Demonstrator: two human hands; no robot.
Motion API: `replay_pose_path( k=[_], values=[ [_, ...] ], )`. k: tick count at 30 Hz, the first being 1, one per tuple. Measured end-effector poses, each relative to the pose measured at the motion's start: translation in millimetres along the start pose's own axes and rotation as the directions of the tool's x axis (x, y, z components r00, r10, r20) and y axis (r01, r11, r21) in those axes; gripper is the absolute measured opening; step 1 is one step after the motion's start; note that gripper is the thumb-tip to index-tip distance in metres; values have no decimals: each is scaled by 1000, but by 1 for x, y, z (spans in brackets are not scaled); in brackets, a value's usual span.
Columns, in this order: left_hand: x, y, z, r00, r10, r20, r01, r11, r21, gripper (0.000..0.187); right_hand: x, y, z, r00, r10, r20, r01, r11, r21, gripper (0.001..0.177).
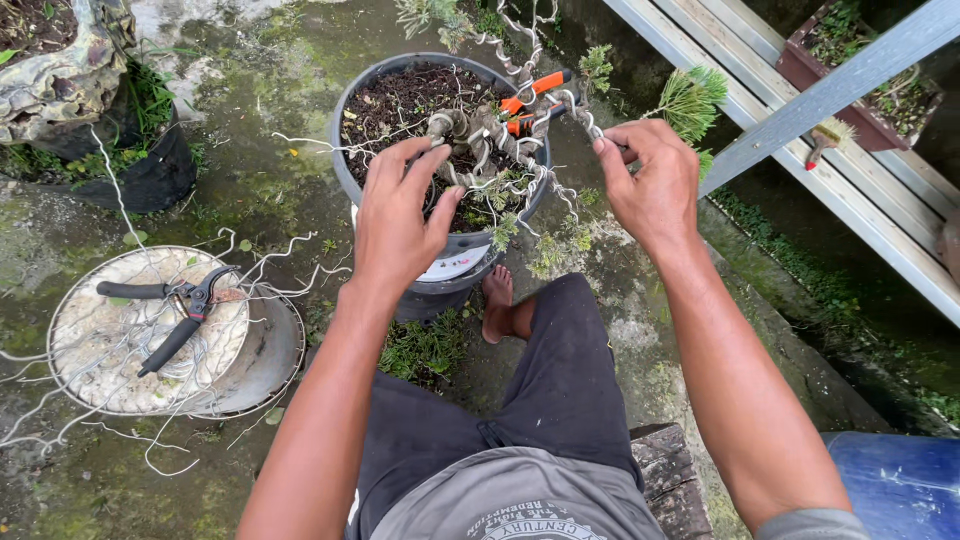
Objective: The person wraps a thin wire around the branches of a small potted bonsai tree to shape them. They use their hands to bend the branches and secure the wire, occasionally using pliers to cut the wire.
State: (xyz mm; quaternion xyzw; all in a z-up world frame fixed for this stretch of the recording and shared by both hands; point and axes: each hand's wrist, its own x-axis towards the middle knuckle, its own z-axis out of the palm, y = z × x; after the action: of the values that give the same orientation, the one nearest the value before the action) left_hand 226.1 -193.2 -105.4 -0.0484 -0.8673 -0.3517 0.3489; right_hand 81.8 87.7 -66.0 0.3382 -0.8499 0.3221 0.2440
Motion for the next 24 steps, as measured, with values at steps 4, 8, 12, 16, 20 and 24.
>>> replay_pose_path(
  k=[4, 8, 12, 16, 20, 24],
  values=[
    [20, 12, 3, 993, -17, -119, 4, 994, -107, 25, 3, -20, -16, 1000, 6, -21, -6, 1000, -9, 12],
    [42, 24, 9, 987, -110, -117, 99, 990, -97, 36, 7, -24, -14, 999, 8, -38, -13, 990, -138, 17],
    [71, 40, 19, 958, -286, 24, 285, 958, 43, 65, 17, -30, -9, 997, 65, 51, -54, 980, -192, 30],
    [95, 41, 31, 879, -444, 176, 445, 895, 35, 69, 8, -24, -15, 990, 78, -116, -95, 985, -147, 21],
    [109, 42, 34, 825, -503, 256, 492, 863, 113, 61, 1, -52, -28, 847, 531, 26, -530, 839, 122, 34],
    [119, 57, 25, 723, -600, 344, 614, 785, 78, 54, 4, -70, -28, 404, 872, 275, -882, 292, 370, 15]
  ],
)
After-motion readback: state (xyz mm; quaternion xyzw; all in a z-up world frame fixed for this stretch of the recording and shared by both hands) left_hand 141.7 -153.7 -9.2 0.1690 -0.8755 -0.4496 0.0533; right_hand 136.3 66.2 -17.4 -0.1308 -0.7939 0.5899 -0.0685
